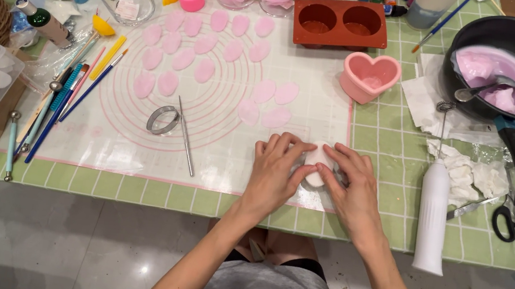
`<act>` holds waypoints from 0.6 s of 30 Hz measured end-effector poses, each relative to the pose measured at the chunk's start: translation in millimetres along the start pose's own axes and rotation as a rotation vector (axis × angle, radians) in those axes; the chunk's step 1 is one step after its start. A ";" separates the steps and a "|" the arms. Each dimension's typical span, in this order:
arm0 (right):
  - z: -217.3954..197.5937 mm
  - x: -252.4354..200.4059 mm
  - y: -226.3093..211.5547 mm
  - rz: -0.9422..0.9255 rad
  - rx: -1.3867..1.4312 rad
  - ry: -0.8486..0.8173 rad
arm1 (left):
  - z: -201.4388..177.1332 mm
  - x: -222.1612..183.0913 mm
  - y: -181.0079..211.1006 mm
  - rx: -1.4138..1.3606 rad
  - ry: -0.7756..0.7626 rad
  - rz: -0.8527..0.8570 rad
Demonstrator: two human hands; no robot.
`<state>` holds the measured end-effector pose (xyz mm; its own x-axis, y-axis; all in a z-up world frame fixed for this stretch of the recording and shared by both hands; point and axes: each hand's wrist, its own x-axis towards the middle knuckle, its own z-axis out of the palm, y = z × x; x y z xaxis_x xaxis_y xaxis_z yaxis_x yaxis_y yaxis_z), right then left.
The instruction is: The recorder is seen shaping and assembling various pink wax elements to create decorative candles at a workshop station.
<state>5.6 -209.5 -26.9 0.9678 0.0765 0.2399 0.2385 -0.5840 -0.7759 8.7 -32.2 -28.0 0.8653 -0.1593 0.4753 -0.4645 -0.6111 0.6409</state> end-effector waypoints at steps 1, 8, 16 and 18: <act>-0.8 0.8 -2.3 -0.002 -0.002 0.000 | 0.0 -0.8 0.7 -0.001 0.003 0.000; -2.1 0.7 -0.5 -0.026 -0.098 0.004 | -2.1 -17.0 -0.2 -0.006 0.008 0.258; -3.3 3.0 -6.2 0.055 -0.071 -0.018 | -9.3 -24.5 7.4 0.064 -0.040 0.282; -3.8 3.6 -7.1 0.048 -0.074 -0.035 | -12.7 -23.9 10.0 0.110 -0.064 0.274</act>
<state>7.1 -208.1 -18.3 0.9806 0.0738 0.1819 0.1859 -0.6461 -0.7403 -19.0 -24.7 -25.3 0.7223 -0.3763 0.5803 -0.6621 -0.6186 0.4230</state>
